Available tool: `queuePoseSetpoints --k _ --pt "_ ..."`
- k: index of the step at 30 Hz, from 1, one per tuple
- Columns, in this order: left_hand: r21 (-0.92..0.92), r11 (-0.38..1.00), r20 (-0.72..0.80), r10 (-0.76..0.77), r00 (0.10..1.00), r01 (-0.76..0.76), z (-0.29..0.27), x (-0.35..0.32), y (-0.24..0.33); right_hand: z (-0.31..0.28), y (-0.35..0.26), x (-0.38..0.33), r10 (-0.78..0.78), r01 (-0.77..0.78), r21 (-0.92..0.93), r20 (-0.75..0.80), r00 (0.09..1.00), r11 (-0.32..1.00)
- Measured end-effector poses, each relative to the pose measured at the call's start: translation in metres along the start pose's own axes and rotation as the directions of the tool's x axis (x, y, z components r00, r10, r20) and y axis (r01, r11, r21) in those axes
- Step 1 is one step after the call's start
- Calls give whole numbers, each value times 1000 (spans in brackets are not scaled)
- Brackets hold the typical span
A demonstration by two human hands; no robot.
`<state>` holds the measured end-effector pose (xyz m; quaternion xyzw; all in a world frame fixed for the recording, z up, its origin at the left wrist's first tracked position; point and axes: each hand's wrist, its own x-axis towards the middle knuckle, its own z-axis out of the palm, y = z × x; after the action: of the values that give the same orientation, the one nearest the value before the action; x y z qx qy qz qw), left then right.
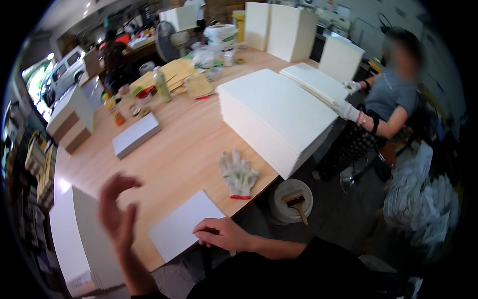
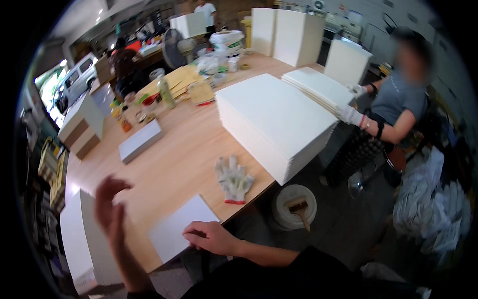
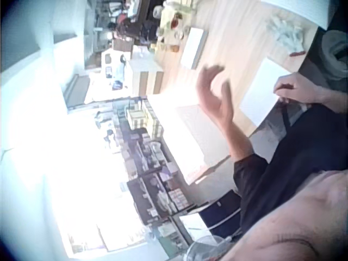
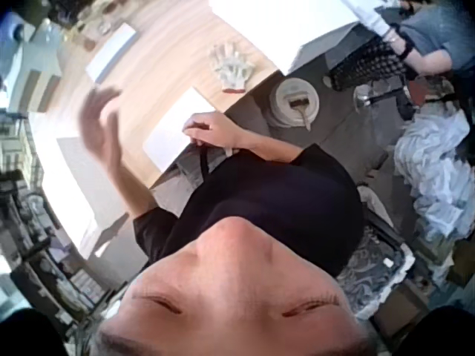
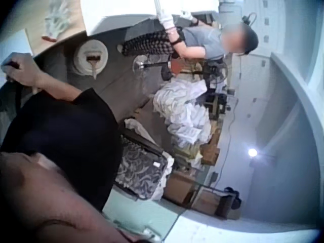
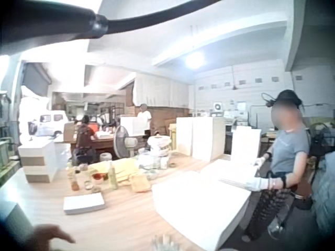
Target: The person repeatedly places a white cover sheet over a stack of paper, aligns it, and uses a book as a guide to fold the cover over the spine. They then lift the assembled unit and place it onto a growing stack on the table. This cycle repeats throughout the clip.
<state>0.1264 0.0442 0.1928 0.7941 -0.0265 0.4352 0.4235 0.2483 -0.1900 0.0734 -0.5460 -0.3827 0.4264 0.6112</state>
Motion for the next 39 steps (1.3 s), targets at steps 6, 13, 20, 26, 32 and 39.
queuePoseSetpoints --k 6,13,20,26,32,39 --pt "40 931 543 284 790 -363 220 119 -16 -66 -40 -46 -333 275 -202 -363 870 940" --pt "4 934 781 221 584 -358 314 155 -41 -110 -38 -89 -338 218 -298 -450 827 929" --pt "-111 955 753 262 604 -277 321 166 -49 -145 -62 -89 -655 158 -729 -471 591 667" --pt "-24 952 724 227 652 -305 319 162 -45 -171 -97 -83 -690 -244 -905 -423 587 348" --pt "72 850 682 340 648 -522 322 147 -39 -174 -101 -87 -600 -316 -875 -482 639 367" --pt "130 889 604 281 746 -439 337 145 -39 -212 -103 -87 -625 -440 -873 -467 625 211"
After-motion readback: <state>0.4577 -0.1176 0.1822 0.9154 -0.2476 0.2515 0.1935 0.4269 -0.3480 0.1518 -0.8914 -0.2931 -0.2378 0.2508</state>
